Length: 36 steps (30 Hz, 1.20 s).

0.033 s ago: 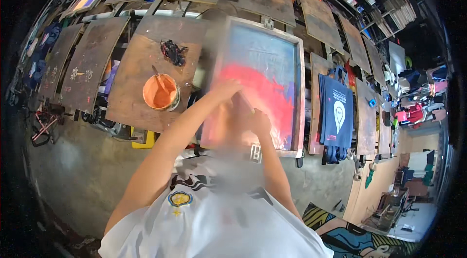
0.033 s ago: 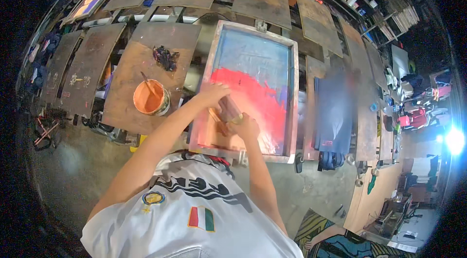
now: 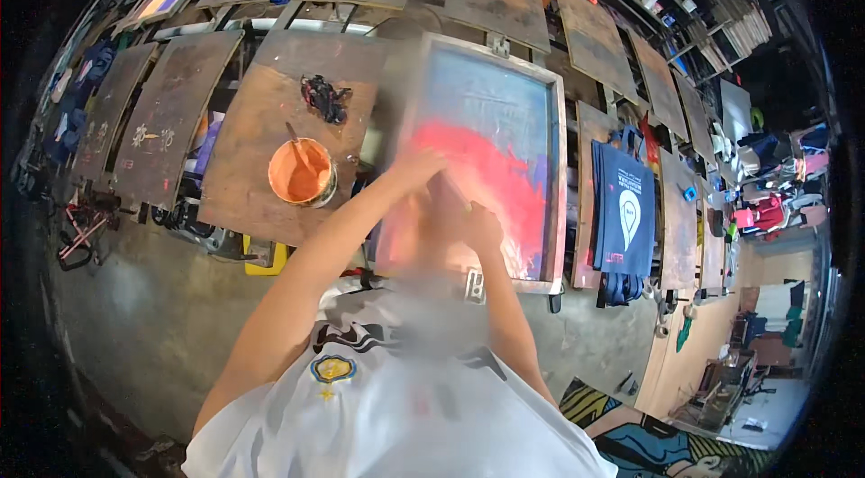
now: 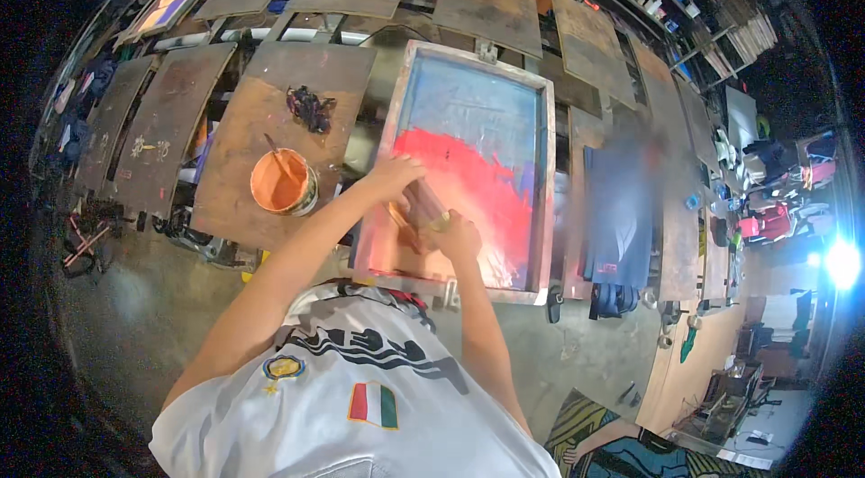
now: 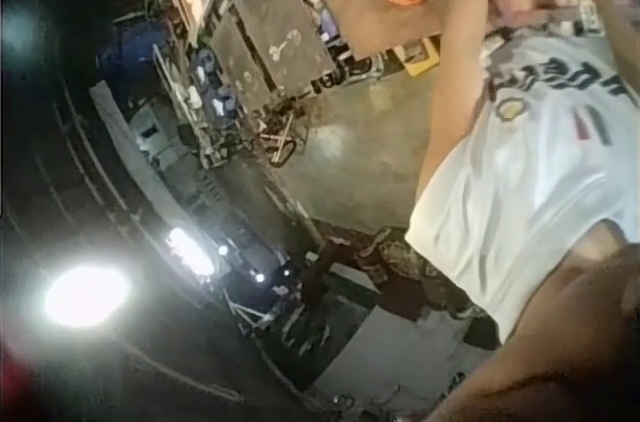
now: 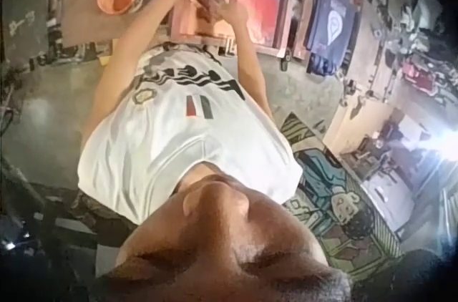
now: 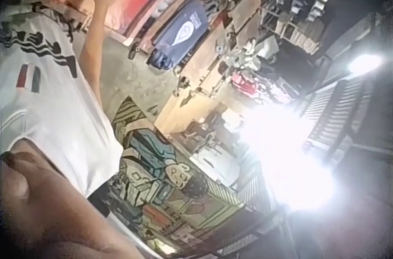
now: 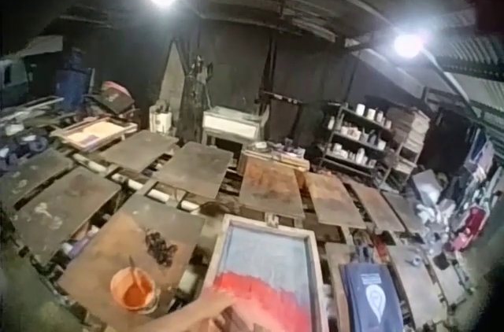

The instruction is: Screen printing logos onto blue tote bags using a manual press and a squeegee.

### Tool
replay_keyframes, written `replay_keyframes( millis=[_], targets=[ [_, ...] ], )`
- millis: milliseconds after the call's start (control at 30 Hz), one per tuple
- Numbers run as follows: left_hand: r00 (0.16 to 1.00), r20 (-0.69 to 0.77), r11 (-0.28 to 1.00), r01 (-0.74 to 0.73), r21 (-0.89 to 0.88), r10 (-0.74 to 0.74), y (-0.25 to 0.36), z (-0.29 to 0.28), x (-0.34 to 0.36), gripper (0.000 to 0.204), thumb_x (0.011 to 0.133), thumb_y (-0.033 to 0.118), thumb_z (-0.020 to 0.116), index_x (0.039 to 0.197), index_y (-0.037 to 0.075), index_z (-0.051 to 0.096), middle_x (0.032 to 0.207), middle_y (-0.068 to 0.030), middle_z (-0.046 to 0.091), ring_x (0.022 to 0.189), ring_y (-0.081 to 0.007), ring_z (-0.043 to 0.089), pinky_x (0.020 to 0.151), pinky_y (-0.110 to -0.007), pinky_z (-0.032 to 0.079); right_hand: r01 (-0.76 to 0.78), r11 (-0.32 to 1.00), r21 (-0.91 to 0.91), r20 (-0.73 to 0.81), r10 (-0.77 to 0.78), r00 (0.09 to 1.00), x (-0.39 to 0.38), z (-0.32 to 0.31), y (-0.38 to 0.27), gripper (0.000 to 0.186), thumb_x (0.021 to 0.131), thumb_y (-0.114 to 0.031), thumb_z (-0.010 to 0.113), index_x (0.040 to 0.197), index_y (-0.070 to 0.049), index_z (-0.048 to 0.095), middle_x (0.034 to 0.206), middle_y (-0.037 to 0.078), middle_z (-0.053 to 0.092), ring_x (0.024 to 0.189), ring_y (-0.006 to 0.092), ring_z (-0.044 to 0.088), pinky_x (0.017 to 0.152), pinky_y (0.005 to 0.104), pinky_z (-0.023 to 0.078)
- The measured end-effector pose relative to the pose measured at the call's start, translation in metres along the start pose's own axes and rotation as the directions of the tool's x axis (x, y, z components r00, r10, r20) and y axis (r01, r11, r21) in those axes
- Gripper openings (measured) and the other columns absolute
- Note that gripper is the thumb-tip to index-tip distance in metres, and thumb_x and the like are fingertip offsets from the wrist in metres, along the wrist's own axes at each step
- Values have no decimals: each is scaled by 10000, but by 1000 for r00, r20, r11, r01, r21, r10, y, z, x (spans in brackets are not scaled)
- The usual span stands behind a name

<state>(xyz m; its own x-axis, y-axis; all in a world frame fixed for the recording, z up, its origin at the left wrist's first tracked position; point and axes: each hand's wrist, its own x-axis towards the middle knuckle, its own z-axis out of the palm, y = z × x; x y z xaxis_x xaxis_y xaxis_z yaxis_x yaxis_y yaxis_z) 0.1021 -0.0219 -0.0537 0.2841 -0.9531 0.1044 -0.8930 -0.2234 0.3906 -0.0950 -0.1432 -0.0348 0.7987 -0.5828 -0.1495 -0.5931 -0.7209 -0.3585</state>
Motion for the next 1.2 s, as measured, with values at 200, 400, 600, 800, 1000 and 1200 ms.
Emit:
replay_keyframes(
  millis=[200,400,600,800,1000,1200],
  targets=[
    [996,4,996,-84,-12,84,20,-16,4,617,489,181,876,1048,119,623,1126,-85,591,1141,-295,544,933,-446,477,25,999,-21,6,-25,1000,-11,-7,12,602,657,-544,792,975,-52,654,868,223,695,845,406,684,713,506,537],
    [973,36,971,-226,-75,229,64,28,51,701,467,205,904,1090,137,591,1118,-29,566,1148,-271,521,934,-448,459,-250,967,47,14,250,968,-57,-28,34,446,724,-312,729,1046,-13,651,917,261,691,889,463,661,784,527,528],
    [907,114,912,-392,-121,405,51,16,60,677,452,171,896,1058,138,598,1087,-36,560,1110,-276,517,932,-452,459,-426,895,135,-108,440,891,-78,-17,-28,544,720,-376,775,1014,54,618,935,274,686,917,452,664,787,509,528],
    [923,7,894,-370,-254,384,6,-35,26,649,496,170,883,1071,111,589,1088,-73,559,1097,-314,511,942,-468,425,-371,923,103,-181,384,905,-54,2,-58,497,746,-387,795,970,16,611,920,212,692,853,400,684,743,490,538],
    [984,-27,974,-176,-141,174,-3,-31,7,644,527,230,887,1073,77,581,1083,-91,564,1068,-336,522,922,-452,429,-118,992,49,-3,118,993,-8,-15,-21,536,718,-452,775,1030,-45,620,936,184,699,851,372,695,752,472,551],
    [972,-153,981,163,-107,-178,24,-25,-9,646,560,259,880,1104,60,594,1105,-161,585,1088,-379,529,935,-466,436,156,983,-96,116,-145,983,65,-28,14,448,696,-458,711,979,-113,664,905,157,717,851,356,702,721,489,561]
  ],
)
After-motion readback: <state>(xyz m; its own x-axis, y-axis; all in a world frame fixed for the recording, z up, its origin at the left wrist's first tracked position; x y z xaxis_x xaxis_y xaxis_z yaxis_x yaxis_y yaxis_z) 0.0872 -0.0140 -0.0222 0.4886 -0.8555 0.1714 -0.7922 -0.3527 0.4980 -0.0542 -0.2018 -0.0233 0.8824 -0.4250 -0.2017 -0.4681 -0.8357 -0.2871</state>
